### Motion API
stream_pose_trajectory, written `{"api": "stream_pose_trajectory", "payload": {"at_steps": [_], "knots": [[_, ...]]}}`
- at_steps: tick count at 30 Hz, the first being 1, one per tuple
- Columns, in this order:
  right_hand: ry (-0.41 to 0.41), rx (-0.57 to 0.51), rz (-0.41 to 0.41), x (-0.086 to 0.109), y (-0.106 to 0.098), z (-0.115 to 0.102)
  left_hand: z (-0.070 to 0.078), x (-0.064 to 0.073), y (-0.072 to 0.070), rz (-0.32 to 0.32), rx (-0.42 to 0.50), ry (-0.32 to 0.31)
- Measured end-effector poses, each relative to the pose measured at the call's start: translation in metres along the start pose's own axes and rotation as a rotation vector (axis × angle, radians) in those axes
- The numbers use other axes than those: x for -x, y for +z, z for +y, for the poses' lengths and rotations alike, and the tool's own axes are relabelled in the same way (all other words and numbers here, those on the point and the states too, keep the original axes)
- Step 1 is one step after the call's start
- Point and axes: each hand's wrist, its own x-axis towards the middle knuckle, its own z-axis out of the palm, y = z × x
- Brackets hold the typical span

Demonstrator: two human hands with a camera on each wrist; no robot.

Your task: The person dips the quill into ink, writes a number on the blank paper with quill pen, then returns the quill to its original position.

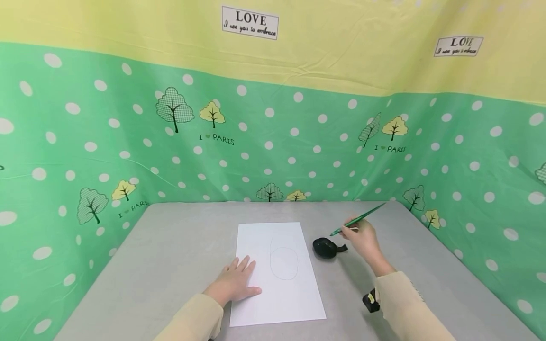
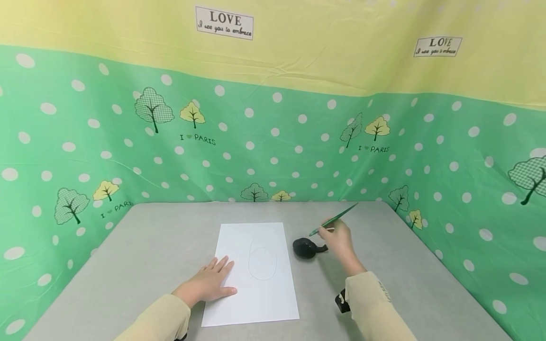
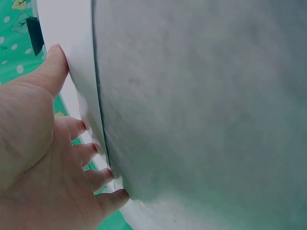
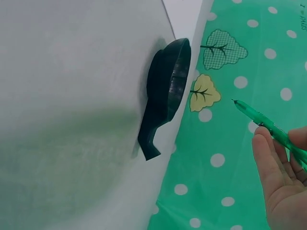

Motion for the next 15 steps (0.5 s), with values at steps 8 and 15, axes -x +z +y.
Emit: {"api": "stream_pose_trajectory", "payload": {"at_steps": [8,15], "knots": [[0.012,0.059,-0.009,0.001,-0.006,0.008,-0.002,-0.004,0.004,-0.009,-0.013,-0.004],[0.014,0.077,-0.017,0.003,-0.010,0.013,0.000,-0.002,0.002,-0.003,-0.003,-0.004]]}}
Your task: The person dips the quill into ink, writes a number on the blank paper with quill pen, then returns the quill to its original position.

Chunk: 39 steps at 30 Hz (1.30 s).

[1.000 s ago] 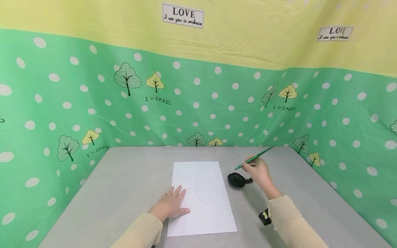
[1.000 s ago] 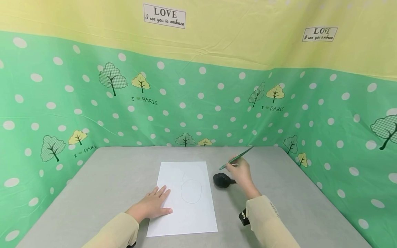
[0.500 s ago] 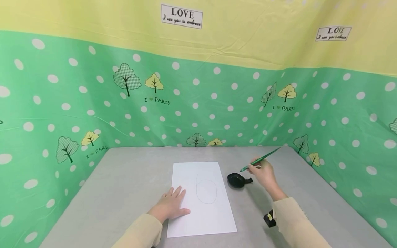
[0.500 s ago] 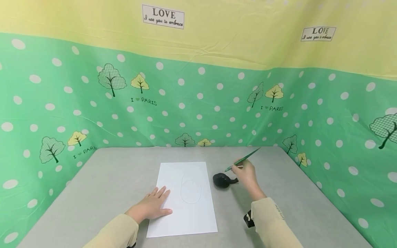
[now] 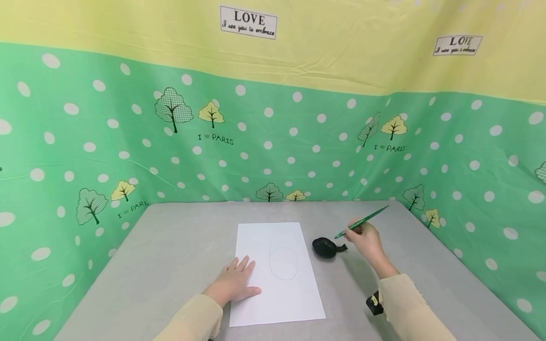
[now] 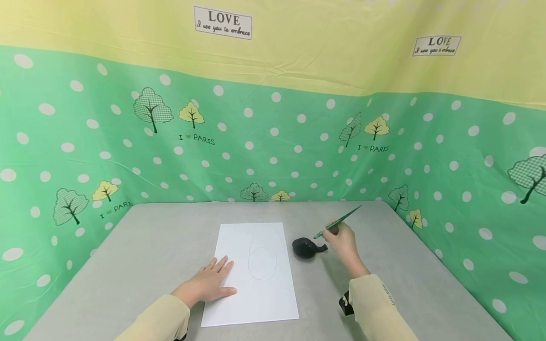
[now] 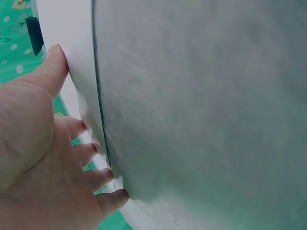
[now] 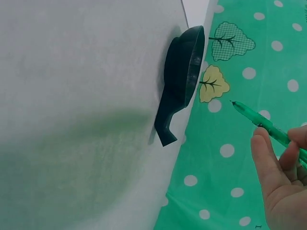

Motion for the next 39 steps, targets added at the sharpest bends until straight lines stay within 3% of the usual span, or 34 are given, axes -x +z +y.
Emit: {"api": "stream_pose_trajectory", "payload": {"at_steps": [9,16,21,24,30,34,39], "knots": [[-0.015,-0.023,-0.005,0.001,-0.001,0.000,-0.001,0.000,0.000,-0.009,-0.004,0.006],[0.029,-0.162,-0.064,0.004,-0.002,0.001,-0.001,0.000,-0.001,0.006,-0.001,0.006],[-0.047,-0.098,-0.144,0.004,-0.005,0.002,-0.001,-0.001,-0.001,-0.002,-0.010,-0.001],[-0.050,-0.056,-0.185,0.003,-0.007,0.003,0.000,-0.001,-0.002,-0.008,-0.007,-0.005],[0.059,-0.076,-0.220,0.003,-0.011,0.004,0.002,0.000,-0.004,-0.011,-0.006,-0.011],[0.130,-0.130,-0.194,0.004,-0.012,0.001,0.001,0.000,-0.004,-0.011,-0.007,-0.013],[0.170,-0.124,-0.177,0.004,-0.012,0.000,-0.001,-0.001,-0.002,-0.012,-0.012,-0.007]]}}
